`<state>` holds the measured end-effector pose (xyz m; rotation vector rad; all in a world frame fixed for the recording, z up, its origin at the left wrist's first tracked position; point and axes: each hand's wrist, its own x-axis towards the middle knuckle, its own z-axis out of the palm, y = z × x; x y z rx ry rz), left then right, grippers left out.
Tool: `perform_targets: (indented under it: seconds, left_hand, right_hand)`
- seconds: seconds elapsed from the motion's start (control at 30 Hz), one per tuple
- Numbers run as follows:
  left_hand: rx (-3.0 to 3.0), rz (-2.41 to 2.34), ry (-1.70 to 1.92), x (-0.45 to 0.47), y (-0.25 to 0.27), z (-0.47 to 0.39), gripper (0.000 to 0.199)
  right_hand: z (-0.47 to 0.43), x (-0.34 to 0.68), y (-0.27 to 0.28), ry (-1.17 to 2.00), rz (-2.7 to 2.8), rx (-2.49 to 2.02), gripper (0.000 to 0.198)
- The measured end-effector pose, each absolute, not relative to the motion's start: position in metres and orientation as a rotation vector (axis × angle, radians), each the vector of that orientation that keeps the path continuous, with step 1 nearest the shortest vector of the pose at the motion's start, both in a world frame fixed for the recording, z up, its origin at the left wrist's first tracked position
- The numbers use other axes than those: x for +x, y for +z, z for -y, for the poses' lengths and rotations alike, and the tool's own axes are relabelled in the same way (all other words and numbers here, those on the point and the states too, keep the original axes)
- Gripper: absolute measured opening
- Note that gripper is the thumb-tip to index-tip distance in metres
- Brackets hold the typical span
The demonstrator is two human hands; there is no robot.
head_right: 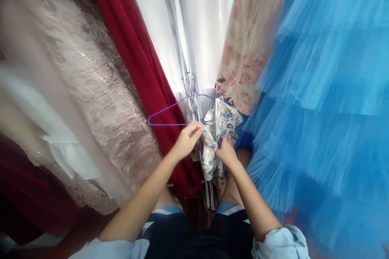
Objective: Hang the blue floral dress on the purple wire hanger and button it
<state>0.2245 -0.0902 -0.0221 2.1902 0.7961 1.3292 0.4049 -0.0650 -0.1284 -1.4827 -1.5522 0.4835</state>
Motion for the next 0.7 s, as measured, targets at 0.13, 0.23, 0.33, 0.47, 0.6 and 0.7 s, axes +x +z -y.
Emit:
perform_targets:
  seconds: [0.13,0.23,0.33,0.47,0.6,0.7]
  left_hand:
    - [2.197,-0.721,1.299,0.245,-0.030,0.088,0.025]
    - [2.156,-0.801,1.419,0.246,-0.035,0.085,0.025]
    - [2.046,-0.834,1.297,0.239,-0.046,0.081,0.031]
    - [1.762,-0.711,1.041,0.228,-0.075,0.081,0.065]
    - [1.743,-0.686,0.974,0.227,-0.100,0.076,0.079]
    - [1.788,-0.683,0.946,0.239,-0.107,0.061,0.078]
  right_hand:
    - [0.084,0.397,-0.099,0.589,1.528,-1.069,0.039]
    - [0.092,0.397,-0.081,1.012,1.456,-0.927,0.041]
    - [0.099,0.402,-0.073,1.374,1.341,-0.956,0.051]
    - [0.109,0.409,-0.063,1.617,1.365,-0.693,0.033]
    - [0.116,0.413,-0.056,1.713,1.358,-0.415,0.034]
    - [0.118,0.412,-0.058,1.723,1.339,-0.406,0.034]
